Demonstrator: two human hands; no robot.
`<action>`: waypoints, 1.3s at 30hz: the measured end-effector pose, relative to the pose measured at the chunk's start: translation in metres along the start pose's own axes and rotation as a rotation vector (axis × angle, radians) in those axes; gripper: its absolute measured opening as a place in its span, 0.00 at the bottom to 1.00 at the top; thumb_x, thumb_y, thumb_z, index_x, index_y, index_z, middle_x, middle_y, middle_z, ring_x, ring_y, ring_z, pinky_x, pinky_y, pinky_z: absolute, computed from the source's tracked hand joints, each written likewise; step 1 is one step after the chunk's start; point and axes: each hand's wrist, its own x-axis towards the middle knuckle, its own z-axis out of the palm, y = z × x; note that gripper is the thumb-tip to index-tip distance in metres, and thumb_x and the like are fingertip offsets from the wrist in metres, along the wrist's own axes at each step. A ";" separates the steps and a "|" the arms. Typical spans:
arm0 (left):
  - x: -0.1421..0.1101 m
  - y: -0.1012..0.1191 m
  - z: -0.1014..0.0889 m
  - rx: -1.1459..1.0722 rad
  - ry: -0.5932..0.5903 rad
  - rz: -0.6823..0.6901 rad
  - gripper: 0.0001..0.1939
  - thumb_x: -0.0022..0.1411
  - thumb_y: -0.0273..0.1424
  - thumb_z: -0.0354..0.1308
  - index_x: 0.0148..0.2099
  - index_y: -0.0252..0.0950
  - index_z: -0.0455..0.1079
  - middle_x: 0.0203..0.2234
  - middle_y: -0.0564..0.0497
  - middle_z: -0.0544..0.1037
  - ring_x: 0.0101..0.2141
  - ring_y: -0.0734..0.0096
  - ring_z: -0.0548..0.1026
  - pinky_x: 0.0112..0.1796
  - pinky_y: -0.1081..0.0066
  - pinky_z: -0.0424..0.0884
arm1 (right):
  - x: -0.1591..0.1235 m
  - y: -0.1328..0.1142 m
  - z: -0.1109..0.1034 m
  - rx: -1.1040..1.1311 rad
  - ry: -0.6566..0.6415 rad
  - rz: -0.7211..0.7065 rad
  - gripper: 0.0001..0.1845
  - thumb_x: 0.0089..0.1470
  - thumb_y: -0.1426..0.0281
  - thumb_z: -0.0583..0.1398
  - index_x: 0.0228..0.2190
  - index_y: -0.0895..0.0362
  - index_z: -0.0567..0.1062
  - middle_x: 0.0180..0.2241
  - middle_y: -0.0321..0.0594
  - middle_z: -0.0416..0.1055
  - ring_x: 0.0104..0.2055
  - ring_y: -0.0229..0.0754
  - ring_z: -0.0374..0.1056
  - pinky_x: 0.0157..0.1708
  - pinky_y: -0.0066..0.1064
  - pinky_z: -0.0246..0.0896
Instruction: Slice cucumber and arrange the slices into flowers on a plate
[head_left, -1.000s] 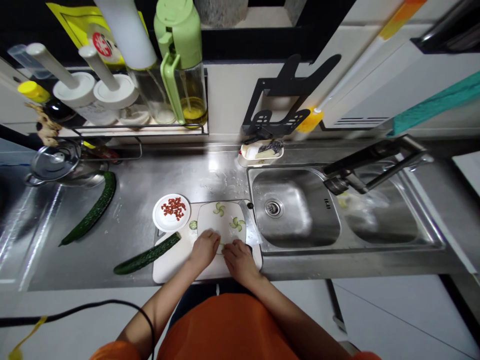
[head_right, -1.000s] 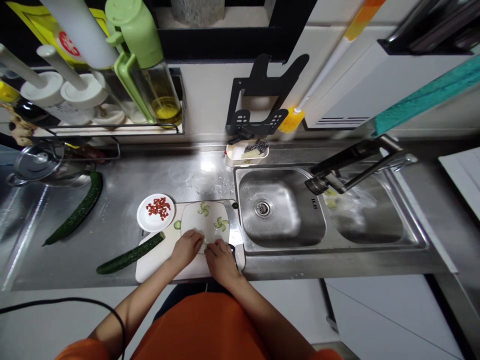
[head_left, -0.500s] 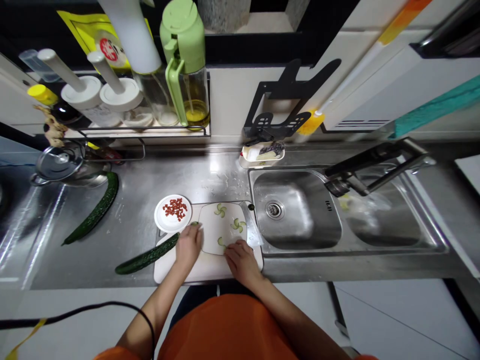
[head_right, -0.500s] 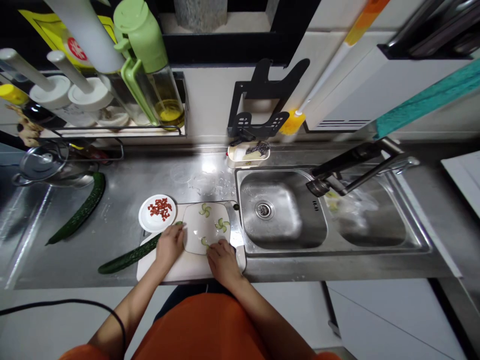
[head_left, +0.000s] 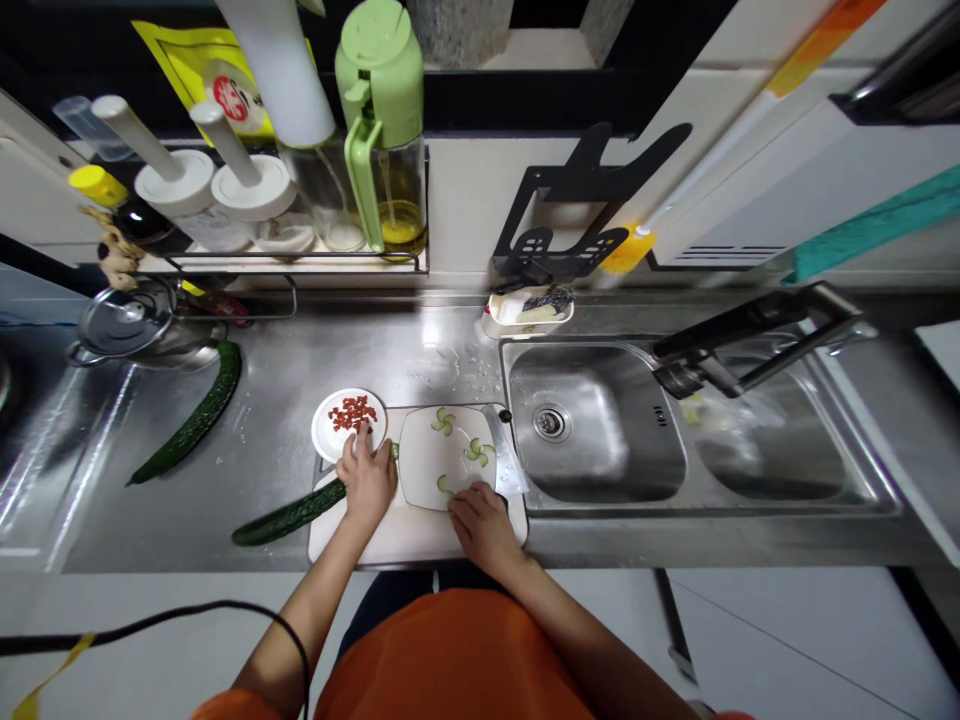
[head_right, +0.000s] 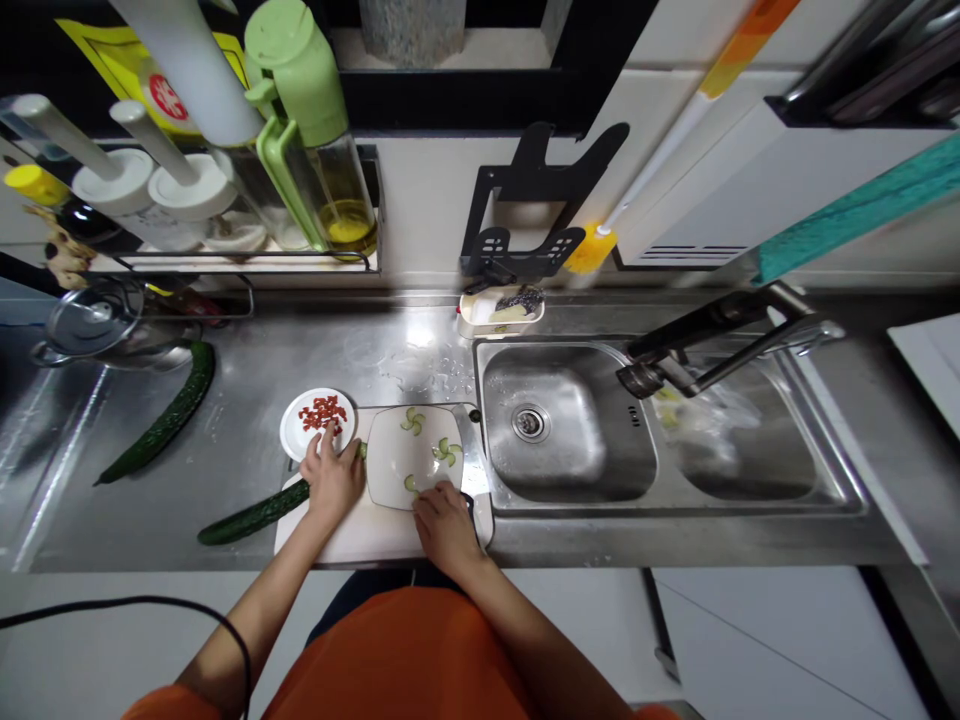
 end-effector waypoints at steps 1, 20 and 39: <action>0.000 0.000 0.001 -0.004 -0.001 0.001 0.16 0.60 0.30 0.52 0.50 0.42 0.72 0.64 0.42 0.50 0.59 0.43 0.50 0.49 0.46 0.56 | 0.000 0.000 0.000 0.001 0.000 -0.001 0.09 0.56 0.75 0.55 0.36 0.55 0.74 0.36 0.42 0.72 0.44 0.47 0.59 0.44 0.41 0.57; 0.004 -0.010 -0.001 -0.204 0.051 -0.001 0.06 0.57 0.29 0.55 0.35 0.38 0.74 0.54 0.44 0.67 0.57 0.49 0.54 0.52 0.50 0.53 | 0.003 0.001 0.002 0.023 -0.009 0.015 0.08 0.56 0.75 0.55 0.34 0.55 0.75 0.35 0.42 0.72 0.44 0.46 0.59 0.43 0.39 0.57; 0.006 0.027 -0.004 -1.264 -0.549 -0.196 0.14 0.52 0.39 0.61 0.37 0.34 0.75 0.27 0.50 0.78 0.29 0.72 0.73 0.34 0.72 0.67 | 0.057 0.005 -0.016 0.473 0.088 0.341 0.10 0.53 0.69 0.58 0.36 0.54 0.77 0.34 0.40 0.75 0.39 0.43 0.68 0.39 0.36 0.60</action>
